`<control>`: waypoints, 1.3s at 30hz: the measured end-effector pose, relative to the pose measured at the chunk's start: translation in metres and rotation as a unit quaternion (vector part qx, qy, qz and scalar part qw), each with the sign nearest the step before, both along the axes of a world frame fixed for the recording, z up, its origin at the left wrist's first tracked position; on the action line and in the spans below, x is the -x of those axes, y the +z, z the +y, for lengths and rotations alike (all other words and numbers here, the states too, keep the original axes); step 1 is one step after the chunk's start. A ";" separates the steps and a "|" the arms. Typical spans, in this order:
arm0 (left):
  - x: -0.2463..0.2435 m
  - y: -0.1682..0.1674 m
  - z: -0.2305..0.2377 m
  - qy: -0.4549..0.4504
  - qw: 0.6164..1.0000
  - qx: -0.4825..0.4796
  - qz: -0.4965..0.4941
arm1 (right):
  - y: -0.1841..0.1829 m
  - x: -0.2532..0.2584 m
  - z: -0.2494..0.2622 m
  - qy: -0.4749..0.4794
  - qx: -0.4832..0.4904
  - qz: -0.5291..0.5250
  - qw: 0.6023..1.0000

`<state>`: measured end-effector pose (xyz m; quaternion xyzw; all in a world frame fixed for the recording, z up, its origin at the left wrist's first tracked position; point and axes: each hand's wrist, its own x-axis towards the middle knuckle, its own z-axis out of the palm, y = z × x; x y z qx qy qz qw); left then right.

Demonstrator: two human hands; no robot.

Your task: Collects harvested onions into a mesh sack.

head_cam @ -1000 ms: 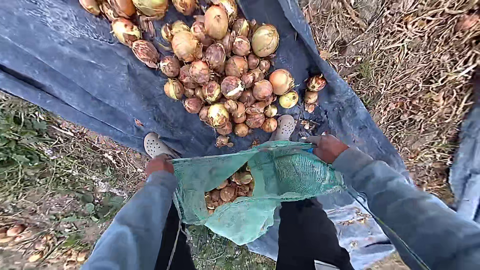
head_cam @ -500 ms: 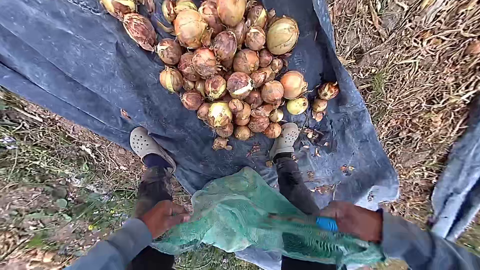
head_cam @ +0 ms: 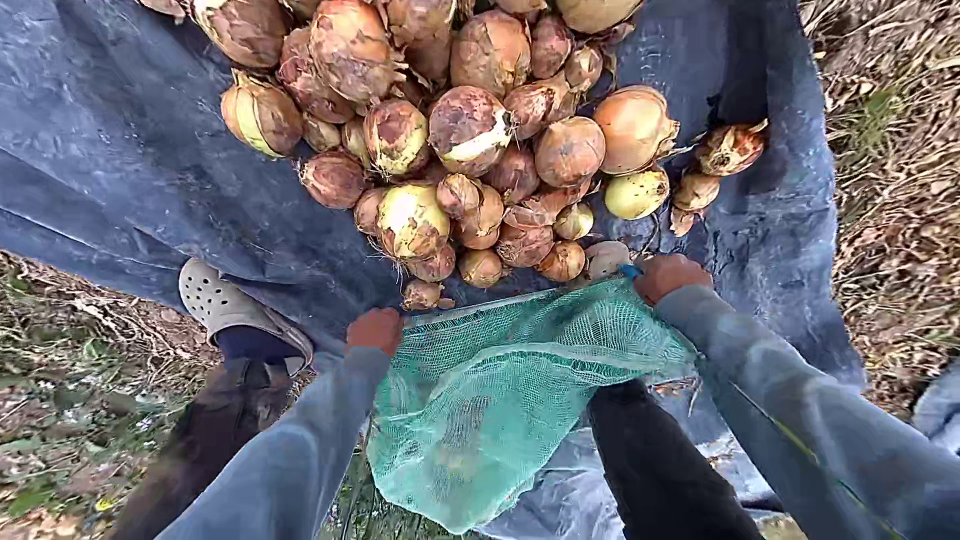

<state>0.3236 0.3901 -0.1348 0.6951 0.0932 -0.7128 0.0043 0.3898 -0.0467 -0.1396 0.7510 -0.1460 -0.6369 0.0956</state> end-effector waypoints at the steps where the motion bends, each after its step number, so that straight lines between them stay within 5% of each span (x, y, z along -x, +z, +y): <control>1: -0.001 -0.002 -0.001 -0.010 1.000 -0.011 -0.009 | -0.007 0.001 0.001 0.003 0.002 -0.002 1.000; 12: -0.060 0.003 0.026 -0.175 0.983 -0.025 -0.051 | 0.011 0.002 0.056 0.034 -0.061 -0.012 0.998; 22: -0.120 0.008 0.084 -0.192 0.963 -0.066 -0.176 | -0.021 0.009 0.096 0.000 -0.060 -0.047 0.997; 32: -0.100 -0.021 0.016 -0.071 0.979 -0.007 -0.192 | -0.021 -0.059 0.002 -0.030 0.022 -0.207 0.978; 37: -0.115 -0.013 0.074 -0.048 0.971 -0.040 -0.229 | -0.018 -0.061 0.020 -0.080 -0.045 -0.216 0.972; 39: -0.118 -0.008 0.105 0.037 0.967 -0.034 -0.252 | -0.014 -0.048 0.019 -0.238 -0.122 -0.274 0.924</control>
